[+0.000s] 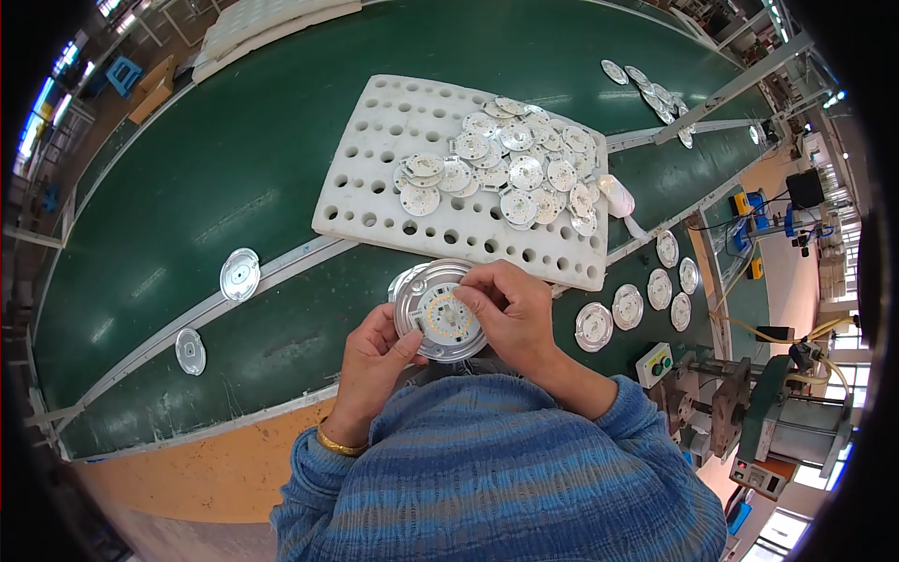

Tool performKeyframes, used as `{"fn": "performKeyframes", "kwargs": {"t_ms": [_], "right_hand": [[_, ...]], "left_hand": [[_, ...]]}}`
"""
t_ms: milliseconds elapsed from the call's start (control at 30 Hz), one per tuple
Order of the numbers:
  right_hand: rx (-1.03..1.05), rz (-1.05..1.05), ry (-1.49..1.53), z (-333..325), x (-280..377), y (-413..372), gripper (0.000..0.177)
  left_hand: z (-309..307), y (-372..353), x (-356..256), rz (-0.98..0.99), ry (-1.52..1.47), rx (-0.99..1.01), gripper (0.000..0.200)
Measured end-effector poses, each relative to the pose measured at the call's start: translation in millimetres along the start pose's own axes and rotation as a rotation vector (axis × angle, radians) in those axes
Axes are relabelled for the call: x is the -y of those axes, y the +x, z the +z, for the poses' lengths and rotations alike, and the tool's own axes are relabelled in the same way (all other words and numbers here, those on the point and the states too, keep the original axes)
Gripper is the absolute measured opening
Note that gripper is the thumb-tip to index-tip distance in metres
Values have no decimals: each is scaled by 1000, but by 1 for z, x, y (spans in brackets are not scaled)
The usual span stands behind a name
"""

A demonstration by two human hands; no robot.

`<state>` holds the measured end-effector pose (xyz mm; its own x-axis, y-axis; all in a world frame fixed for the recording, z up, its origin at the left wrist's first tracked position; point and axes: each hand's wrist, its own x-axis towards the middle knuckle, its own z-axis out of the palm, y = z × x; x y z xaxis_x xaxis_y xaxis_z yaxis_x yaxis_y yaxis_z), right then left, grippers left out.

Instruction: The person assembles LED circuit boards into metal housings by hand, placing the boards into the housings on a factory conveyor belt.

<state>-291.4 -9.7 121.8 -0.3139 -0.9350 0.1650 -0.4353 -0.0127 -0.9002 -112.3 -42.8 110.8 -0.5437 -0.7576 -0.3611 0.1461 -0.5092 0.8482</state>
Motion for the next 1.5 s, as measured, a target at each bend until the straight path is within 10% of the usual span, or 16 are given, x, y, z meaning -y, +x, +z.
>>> {"fn": "performKeyframes", "kwargs": {"t_ms": [433,633,1500], "right_hand": [[-62,-135,-124,-6,3,2,22],[102,288,100,-15,2,-2,32],[206,391,480,-12,-1,3,28]], "left_hand": [[-3,2,3,9,-11,-37,25],[-2,4,-1,9,-10,-55,26],[2,4,-8,47,58,-47,26]]}}
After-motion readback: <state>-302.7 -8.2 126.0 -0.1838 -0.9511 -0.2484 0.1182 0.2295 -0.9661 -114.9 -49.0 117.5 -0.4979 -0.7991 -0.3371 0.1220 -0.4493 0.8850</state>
